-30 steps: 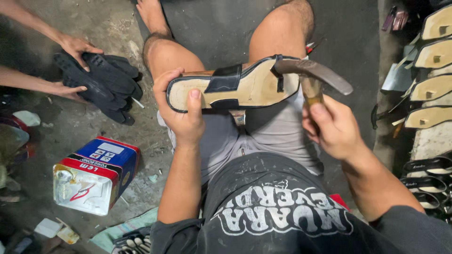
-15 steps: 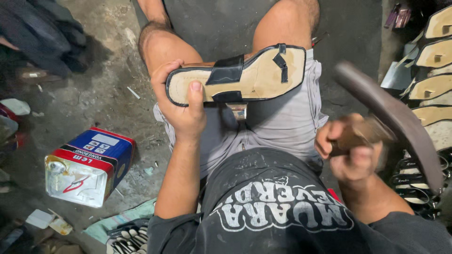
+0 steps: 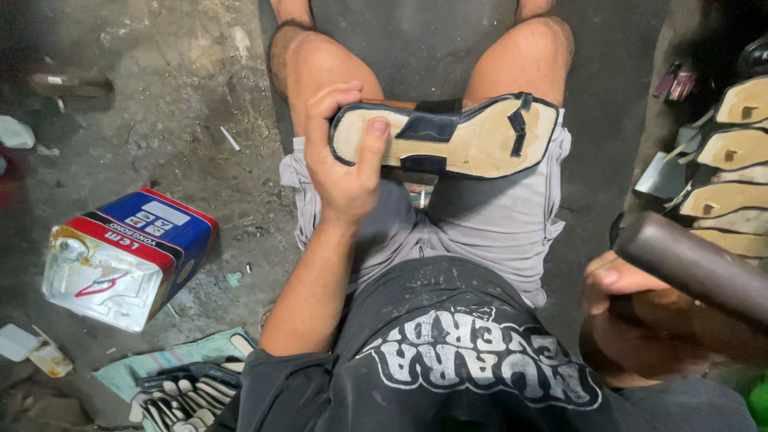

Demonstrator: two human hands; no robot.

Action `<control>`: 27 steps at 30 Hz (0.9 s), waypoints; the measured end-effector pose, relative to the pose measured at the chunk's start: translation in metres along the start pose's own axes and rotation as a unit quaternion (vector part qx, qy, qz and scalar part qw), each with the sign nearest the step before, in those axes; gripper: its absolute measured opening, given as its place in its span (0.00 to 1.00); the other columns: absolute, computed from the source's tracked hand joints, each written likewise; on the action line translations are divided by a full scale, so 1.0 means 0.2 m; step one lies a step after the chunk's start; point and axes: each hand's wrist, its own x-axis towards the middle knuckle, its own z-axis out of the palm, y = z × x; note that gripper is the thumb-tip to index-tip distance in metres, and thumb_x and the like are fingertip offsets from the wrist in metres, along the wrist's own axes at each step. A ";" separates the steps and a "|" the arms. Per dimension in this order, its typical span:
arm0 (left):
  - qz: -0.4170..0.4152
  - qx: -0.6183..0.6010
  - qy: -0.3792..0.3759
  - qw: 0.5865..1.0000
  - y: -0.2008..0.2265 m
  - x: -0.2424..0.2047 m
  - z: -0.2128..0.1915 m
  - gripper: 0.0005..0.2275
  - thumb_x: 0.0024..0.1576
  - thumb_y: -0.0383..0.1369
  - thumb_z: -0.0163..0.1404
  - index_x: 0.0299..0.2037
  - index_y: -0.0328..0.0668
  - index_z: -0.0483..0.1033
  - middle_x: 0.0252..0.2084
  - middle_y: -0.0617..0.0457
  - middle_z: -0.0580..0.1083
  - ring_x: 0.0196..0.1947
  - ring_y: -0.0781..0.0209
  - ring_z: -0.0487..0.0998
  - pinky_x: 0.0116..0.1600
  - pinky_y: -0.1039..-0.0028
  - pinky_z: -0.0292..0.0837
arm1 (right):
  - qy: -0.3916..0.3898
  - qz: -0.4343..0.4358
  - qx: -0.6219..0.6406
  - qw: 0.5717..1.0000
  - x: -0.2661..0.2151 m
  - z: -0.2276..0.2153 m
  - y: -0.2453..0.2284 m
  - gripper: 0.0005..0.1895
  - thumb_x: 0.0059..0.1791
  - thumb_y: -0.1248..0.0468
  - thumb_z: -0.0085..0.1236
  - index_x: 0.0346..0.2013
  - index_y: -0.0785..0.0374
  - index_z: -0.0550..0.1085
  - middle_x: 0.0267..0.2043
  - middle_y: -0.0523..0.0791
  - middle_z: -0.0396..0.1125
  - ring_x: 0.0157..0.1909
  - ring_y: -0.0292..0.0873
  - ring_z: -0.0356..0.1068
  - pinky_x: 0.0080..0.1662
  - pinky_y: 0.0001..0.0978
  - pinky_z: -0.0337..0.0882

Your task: The person sits on the floor and repairs a black sandal by hammering a metal staple into the sole, then uses a knife to trim excess material. The person repeats this process on another sandal, using a wooden shoe tree to hold the sandal steady.

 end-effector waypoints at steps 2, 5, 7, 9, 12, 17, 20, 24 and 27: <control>-0.014 0.017 0.007 1.000 0.01 0.02 0.02 0.13 0.64 0.31 0.56 0.54 0.36 0.72 0.52 0.46 0.73 0.52 0.56 0.75 0.61 0.70 0.70 | 0.034 -0.034 -0.123 0.991 0.12 0.15 0.11 0.10 0.56 0.64 0.50 0.50 0.64 0.71 0.33 0.50 0.67 0.31 0.43 0.67 0.34 0.32 0.69; -0.025 0.039 0.018 0.999 0.02 0.03 0.03 0.12 0.64 0.32 0.56 0.52 0.36 0.73 0.50 0.47 0.73 0.49 0.56 0.76 0.59 0.71 0.71 | 0.088 -0.046 -0.098 0.990 0.19 0.28 0.24 0.13 0.55 0.70 0.45 0.54 0.65 0.65 0.30 0.46 0.65 0.28 0.39 0.62 0.33 0.28 0.65; -0.008 0.040 0.019 0.999 0.04 0.04 0.03 0.11 0.64 0.33 0.56 0.52 0.37 0.73 0.49 0.47 0.73 0.49 0.55 0.76 0.58 0.71 0.71 | 0.109 -0.042 0.057 0.991 0.13 0.23 0.32 0.16 0.53 0.72 0.42 0.56 0.67 0.63 0.30 0.44 0.65 0.22 0.35 0.59 0.27 0.24 0.65; -0.001 0.042 0.022 0.999 0.05 0.03 0.03 0.12 0.64 0.34 0.56 0.52 0.37 0.73 0.48 0.47 0.74 0.48 0.54 0.76 0.58 0.70 0.70 | 0.123 -0.076 0.076 0.987 0.08 0.19 0.39 0.13 0.52 0.71 0.42 0.48 0.65 0.73 0.29 0.46 0.62 0.20 0.36 0.55 0.24 0.26 0.65; 0.008 0.047 0.026 0.999 0.05 0.04 0.04 0.12 0.65 0.35 0.54 0.53 0.38 0.72 0.46 0.47 0.74 0.48 0.53 0.76 0.58 0.69 0.69 | 0.098 -0.132 -0.076 0.984 0.10 0.16 0.43 0.13 0.49 0.73 0.48 0.47 0.66 0.74 0.32 0.49 0.65 0.27 0.44 0.63 0.33 0.34 0.68; 0.000 0.062 0.029 0.998 0.05 0.04 0.04 0.10 0.66 0.35 0.53 0.53 0.39 0.73 0.47 0.48 0.74 0.49 0.53 0.76 0.58 0.68 0.68 | 0.061 -0.180 -0.245 0.951 0.21 0.24 0.35 0.15 0.45 0.75 0.56 0.46 0.72 0.74 0.36 0.54 0.70 0.36 0.52 0.72 0.42 0.41 0.72; 0.014 0.048 0.032 0.998 0.05 0.06 0.05 0.10 0.65 0.35 0.53 0.52 0.40 0.73 0.48 0.48 0.74 0.48 0.53 0.76 0.57 0.68 0.69 | 0.041 -0.185 -0.205 0.960 0.24 0.22 0.30 0.15 0.44 0.76 0.57 0.46 0.72 0.74 0.37 0.54 0.70 0.35 0.52 0.72 0.41 0.40 0.72; 0.008 0.051 0.038 0.998 0.04 0.06 0.05 0.10 0.66 0.35 0.53 0.52 0.40 0.73 0.47 0.48 0.74 0.47 0.53 0.76 0.56 0.68 0.69 | 0.004 -0.176 -0.219 0.960 0.26 0.22 0.28 0.15 0.44 0.76 0.58 0.46 0.72 0.74 0.37 0.54 0.69 0.35 0.51 0.71 0.40 0.39 0.71; 0.006 0.065 0.039 0.997 0.05 0.05 0.06 0.10 0.66 0.35 0.52 0.52 0.40 0.74 0.46 0.47 0.74 0.47 0.52 0.76 0.56 0.67 0.68 | -0.024 -0.160 -0.233 0.959 0.26 0.24 0.25 0.15 0.44 0.76 0.58 0.46 0.72 0.74 0.37 0.54 0.69 0.34 0.51 0.71 0.39 0.38 0.71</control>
